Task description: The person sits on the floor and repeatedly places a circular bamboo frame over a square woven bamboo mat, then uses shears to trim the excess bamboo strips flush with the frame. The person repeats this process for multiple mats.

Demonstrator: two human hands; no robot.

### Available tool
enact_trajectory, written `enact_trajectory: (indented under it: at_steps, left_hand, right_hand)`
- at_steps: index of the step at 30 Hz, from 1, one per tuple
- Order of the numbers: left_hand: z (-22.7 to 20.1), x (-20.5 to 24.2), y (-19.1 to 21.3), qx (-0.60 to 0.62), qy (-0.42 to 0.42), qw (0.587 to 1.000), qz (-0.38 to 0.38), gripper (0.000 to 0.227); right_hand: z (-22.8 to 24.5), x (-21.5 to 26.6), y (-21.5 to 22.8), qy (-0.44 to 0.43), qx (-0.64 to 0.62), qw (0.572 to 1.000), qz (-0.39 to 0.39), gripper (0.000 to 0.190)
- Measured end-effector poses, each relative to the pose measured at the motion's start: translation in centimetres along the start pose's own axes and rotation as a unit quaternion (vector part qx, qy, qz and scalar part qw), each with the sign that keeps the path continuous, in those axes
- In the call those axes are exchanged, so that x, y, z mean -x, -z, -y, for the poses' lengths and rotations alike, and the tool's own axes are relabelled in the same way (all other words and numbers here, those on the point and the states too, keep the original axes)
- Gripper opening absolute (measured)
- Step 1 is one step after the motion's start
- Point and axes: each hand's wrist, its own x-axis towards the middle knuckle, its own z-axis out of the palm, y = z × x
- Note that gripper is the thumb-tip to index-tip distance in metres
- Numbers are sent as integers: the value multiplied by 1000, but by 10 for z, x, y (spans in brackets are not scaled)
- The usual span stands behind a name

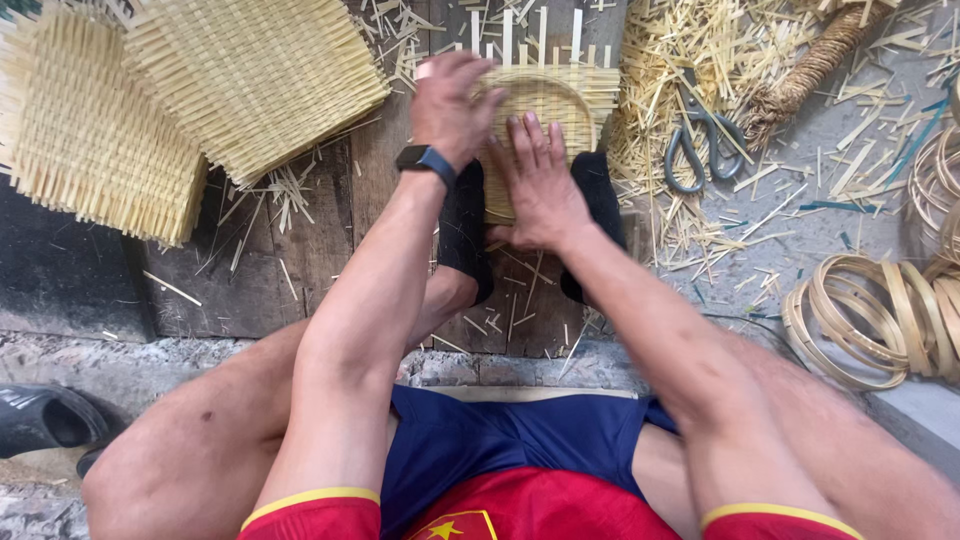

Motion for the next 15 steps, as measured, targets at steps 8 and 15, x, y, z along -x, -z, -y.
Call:
enact_trajectory:
  at_steps: [8,15]
  left_hand:
    - [15,-22,-42,102,-125,985,-64,23]
    - [5,-14,-39,91,-149,979,-109,23]
  right_hand:
    - [-2,-27,-84,19,74,944,-320,72]
    - [6,-22,-89,10,67,941,-331,64]
